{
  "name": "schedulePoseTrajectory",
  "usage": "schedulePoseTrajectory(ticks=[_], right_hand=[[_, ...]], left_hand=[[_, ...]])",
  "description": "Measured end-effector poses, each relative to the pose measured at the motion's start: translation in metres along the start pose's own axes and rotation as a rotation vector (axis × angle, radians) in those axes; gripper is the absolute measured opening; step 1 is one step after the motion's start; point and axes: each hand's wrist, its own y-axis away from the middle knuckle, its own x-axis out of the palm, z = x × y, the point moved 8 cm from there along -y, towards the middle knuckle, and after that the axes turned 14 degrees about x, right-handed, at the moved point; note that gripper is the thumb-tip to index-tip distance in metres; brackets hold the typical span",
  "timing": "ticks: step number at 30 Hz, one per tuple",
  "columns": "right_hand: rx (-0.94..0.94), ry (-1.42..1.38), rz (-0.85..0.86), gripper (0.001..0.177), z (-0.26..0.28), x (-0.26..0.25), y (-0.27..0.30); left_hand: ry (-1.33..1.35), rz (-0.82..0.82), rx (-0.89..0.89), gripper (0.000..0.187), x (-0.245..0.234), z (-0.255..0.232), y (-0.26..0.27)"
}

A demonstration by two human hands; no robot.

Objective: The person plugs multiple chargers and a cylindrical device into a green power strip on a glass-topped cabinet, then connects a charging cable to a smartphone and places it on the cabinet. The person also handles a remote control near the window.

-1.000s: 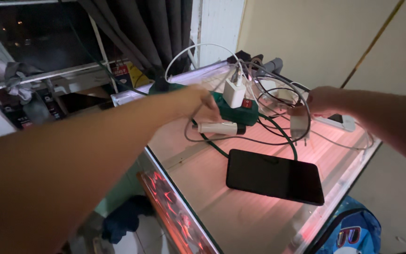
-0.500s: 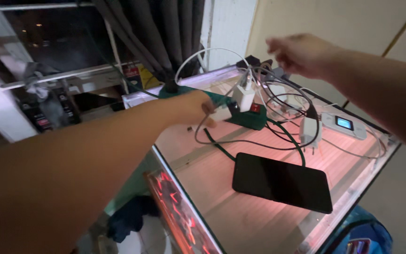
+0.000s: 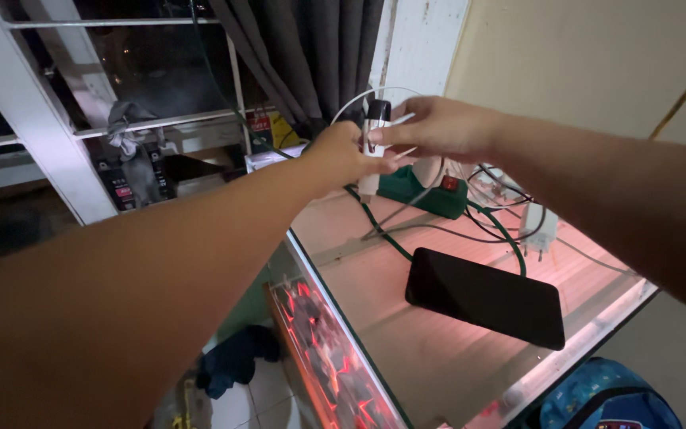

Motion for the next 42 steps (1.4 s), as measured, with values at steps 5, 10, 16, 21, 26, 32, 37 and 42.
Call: schedulePoseTrajectory(ticks=[5, 10, 16, 21, 26, 32, 37, 42], right_hand=[[0.040, -0.149, 0.061, 0.035, -0.016, 0.002, -0.006], [0.020, -0.298, 0.125, 0.031, -0.021, -0.001, -0.010], [-0.060, -0.353, 0.236, 0.028, -0.016, -0.012, -0.009], [-0.061, -0.377, 0.123, 0.035, -0.012, -0.020, -0.016], [-0.060, -0.320, -0.108, 0.044, -0.005, -0.035, -0.023], [-0.211, 0.086, -0.189, 0.045, 0.011, -0.018, -0.030], [-0.140, 0.243, -0.237, 0.048, 0.014, -0.003, -0.047], [-0.137, 0.166, -0.211, 0.051, 0.021, -0.002, -0.067]], left_hand=[[-0.180, -0.051, -0.025, 0.051, -0.008, -0.007, 0.000], [0.094, -0.112, -0.100, 0.050, -0.002, -0.004, -0.003], [0.404, 0.056, -0.163, 0.047, 0.002, -0.007, -0.002], [0.366, 0.056, -0.154, 0.047, -0.014, 0.004, -0.004], [0.113, -0.063, -0.255, 0.037, -0.043, 0.054, -0.016], [-0.368, -0.386, -0.023, 0.051, -0.101, 0.087, -0.016], [-0.340, -0.221, 0.231, 0.058, -0.098, 0.088, -0.034], [-0.497, 0.018, 0.540, 0.030, -0.087, 0.079, -0.057]])
